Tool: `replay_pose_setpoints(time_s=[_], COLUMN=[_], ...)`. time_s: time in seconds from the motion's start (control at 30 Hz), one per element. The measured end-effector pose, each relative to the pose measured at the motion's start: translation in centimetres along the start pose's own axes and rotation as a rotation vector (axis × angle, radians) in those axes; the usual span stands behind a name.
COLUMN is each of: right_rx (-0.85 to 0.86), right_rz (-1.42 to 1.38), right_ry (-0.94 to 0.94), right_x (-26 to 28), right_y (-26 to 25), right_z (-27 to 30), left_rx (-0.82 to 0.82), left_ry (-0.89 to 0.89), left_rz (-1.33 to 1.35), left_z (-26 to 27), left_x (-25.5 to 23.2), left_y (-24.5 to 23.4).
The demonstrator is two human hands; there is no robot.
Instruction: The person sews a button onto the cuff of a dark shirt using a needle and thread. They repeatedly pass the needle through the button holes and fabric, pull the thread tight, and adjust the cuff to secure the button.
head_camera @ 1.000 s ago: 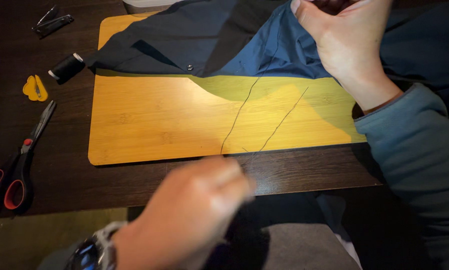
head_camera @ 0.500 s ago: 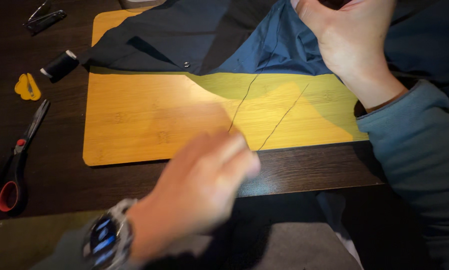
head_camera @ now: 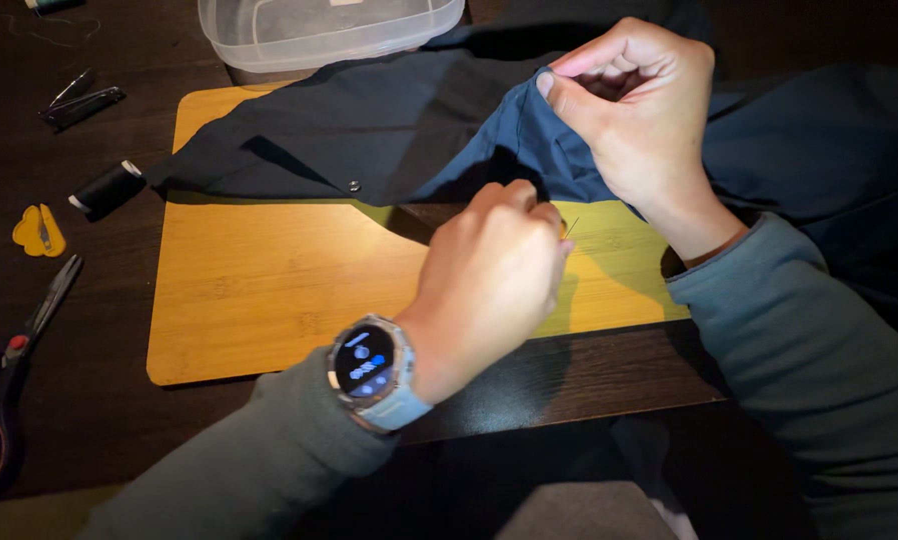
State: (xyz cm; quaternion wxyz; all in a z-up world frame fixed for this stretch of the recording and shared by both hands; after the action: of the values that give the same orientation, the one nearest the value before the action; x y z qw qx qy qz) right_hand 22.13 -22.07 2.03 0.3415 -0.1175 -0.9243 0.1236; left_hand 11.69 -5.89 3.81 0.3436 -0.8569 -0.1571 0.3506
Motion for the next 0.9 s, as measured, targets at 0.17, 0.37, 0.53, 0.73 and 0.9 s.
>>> replay_pose_setpoints(time_s=[0.17,0.37,0.53,0.73,0.9], right_rx=[-0.015,-0.034,-0.039,0.006,0.103], right_rz=[0.059,0.070,-0.006,0.089,0.075], right_ry=[0.008,-0.045,0.049,0.032,0.080], right_x=[0.6,2.0,1.9,2.3,3.1], right_y=[-0.6,-0.6,-0.3,0.0,0.5], right_z=[0.2,-0.2,-0.3,0.2,0.8], left_rx=[0.027,0.044,0.107,0.052,0.081], left_ry=[0.078,0.189,0.232,0.311,0.267], left_rz=[-0.218,-0.151,-0.135,-0.168,-0.131], left_z=[0.3,3.0,6.2,7.0,6.8], left_x=[-0.1,-3.2,-3.4,-2.9,-2.9], left_y=[3.2,2.1,1.8,1.3,0.7])
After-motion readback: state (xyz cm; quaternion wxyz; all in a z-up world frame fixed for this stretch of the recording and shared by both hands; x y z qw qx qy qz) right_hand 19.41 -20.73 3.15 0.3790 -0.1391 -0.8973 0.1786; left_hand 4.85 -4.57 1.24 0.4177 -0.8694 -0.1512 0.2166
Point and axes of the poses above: each hand's wrist, its own z-axis away from the middle knuckle, its own y-axis out of the palm, x = y × z, the point moved 4 cm from there along -z, towards the middle knuckle, and after that the axes turned 10 degrees about z, right-handed, at the moved point
